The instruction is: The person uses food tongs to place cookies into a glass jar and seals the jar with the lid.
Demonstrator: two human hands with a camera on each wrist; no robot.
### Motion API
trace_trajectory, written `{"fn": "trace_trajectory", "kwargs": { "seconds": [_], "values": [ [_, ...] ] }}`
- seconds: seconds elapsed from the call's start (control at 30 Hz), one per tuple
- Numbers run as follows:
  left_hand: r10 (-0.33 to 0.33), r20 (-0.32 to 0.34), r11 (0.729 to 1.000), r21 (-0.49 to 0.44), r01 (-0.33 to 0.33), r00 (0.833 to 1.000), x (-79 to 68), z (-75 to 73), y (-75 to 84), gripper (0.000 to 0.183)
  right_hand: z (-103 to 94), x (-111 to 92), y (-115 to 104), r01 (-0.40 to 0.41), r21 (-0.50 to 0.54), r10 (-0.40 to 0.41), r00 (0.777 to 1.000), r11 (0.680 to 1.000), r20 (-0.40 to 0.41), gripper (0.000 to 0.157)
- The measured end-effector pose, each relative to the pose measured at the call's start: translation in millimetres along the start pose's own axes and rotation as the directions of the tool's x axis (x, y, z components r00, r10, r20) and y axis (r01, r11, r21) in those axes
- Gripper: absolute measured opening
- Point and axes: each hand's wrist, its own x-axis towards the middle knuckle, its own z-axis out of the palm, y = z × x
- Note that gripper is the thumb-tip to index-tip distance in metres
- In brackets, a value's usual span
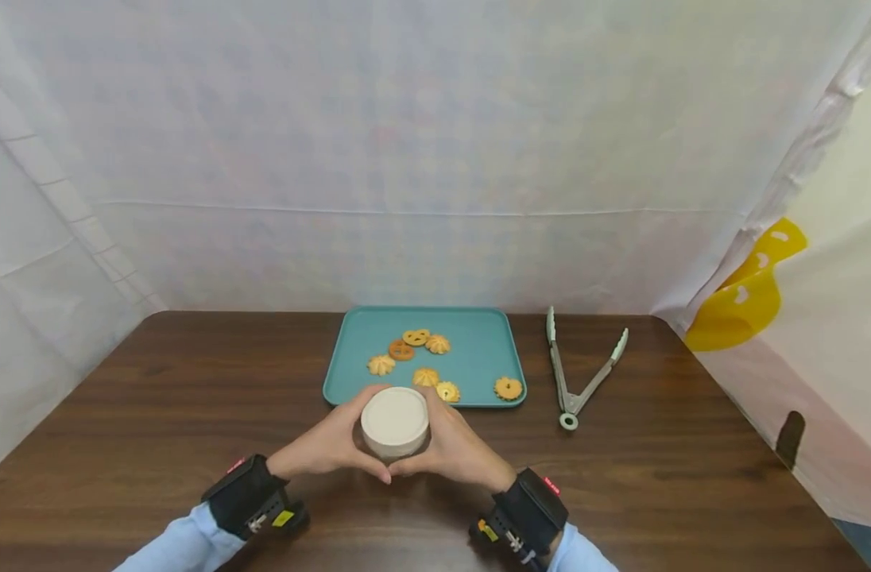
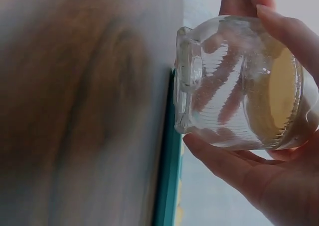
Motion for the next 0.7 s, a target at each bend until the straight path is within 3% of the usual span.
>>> {"fn": "trace_trajectory", "kwargs": {
  "seconds": [0.2,0.4,0.7],
  "values": [
    [0.044,0.053,0.993,0.104,-0.049,0.998,0.0,5.6,-1.2,0.098,-2.8,-7.3,3.7,-0.026,-0.004,0.026,0.999,1.0,0.042,0.091],
    [0.071,0.048,0.985,0.157,-0.078,0.996,2.6,8.1,-3.8,0.096,-4.7,-8.9,3.4,-0.047,0.014,0.045,0.995,0.999,0.085,0.091],
    [0.009,0.033,0.989,0.148,-0.014,0.999,4.1,8.7,-2.0,0.102,-4.7,-7.7,8.9,-0.032,-0.015,0.034,0.995,0.999,0.097,0.094]
  ]
}}
